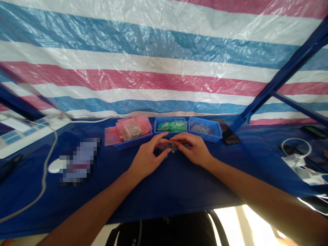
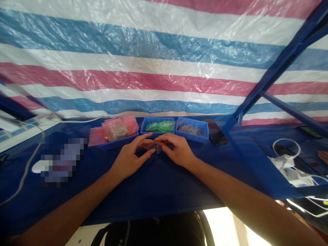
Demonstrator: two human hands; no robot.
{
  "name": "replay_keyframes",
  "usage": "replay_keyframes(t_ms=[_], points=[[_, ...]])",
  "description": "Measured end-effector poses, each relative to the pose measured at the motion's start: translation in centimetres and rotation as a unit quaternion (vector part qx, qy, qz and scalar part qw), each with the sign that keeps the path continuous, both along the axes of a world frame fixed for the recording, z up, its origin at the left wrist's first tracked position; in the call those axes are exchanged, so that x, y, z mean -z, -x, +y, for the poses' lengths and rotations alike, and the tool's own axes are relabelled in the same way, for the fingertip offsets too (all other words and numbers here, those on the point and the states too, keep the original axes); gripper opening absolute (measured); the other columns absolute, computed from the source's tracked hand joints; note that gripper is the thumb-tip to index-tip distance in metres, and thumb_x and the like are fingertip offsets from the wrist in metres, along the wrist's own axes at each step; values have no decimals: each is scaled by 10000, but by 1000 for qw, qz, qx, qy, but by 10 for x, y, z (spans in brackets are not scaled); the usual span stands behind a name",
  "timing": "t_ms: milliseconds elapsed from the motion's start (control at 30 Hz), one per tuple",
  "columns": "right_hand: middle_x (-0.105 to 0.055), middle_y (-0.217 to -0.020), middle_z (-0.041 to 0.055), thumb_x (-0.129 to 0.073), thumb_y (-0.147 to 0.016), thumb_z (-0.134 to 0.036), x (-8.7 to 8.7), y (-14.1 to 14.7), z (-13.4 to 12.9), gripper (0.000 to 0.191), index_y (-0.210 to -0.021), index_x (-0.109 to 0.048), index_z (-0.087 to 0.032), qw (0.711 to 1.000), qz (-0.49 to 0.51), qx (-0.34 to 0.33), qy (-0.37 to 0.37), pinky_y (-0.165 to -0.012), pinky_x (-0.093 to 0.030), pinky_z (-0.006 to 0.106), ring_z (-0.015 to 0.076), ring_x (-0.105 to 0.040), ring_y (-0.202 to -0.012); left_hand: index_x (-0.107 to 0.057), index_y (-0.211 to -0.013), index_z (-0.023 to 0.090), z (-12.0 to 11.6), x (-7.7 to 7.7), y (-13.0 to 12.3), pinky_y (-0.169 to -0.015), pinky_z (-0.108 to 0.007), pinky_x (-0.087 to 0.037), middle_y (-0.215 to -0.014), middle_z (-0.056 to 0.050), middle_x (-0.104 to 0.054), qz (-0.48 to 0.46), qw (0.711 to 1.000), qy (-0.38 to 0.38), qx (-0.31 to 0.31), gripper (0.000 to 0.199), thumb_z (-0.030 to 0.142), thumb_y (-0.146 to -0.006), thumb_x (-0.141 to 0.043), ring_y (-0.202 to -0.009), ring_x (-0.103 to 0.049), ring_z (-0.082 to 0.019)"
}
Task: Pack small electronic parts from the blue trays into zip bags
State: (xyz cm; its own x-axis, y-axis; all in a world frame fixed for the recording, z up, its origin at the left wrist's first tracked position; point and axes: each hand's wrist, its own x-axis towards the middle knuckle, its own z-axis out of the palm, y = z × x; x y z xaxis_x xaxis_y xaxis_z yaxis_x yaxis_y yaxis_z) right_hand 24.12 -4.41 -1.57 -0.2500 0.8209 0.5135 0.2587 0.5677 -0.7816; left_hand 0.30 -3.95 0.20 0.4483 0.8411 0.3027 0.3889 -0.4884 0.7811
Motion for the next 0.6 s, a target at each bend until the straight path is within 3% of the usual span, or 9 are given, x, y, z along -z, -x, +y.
replay_keyframes(t_ms=[200,300,400,600], points=[[-776,-1237,83,-722,-1026,-309,-2,4,-6,219,-1237,-778,-289,996,68,-45,42,-999,-678,435,252,-780,-1135,-570,-1501,232,2,2,0,-953,-400,-671,-1166,-69,-838,-66,996,55,-20,562,409,-996,-742,-1008,-823,-241],[-758,-1290,99,-830,-945,-365,2,4,-3,379,-1301,-738,-273,987,115,-66,94,-1020,-677,455,272,-766,-1186,-579,-1493,225,3,4,0,-915,-387,-673,-1073,-57,-843,-80,995,50,-26,552,412,-999,-740,-955,-822,-232],[-799,-1133,69,-902,-871,-397,8,3,2,510,-1326,-715,-261,980,116,-79,140,-968,-685,429,245,-795,-1049,-587,-1494,224,2,3,1,-926,-381,-668,-1087,-57,-844,-84,996,30,-24,569,411,-986,-764,-965,-821,-231],[-814,-1031,39,-886,-877,-403,9,4,3,340,-1150,-763,-242,968,130,-90,194,-893,-689,381,206,-811,-890,-611,-1503,232,1,1,0,-1002,-417,-663,-1152,-60,-849,-84,995,41,-19,599,414,-963,-797,-1013,-832,-245]])
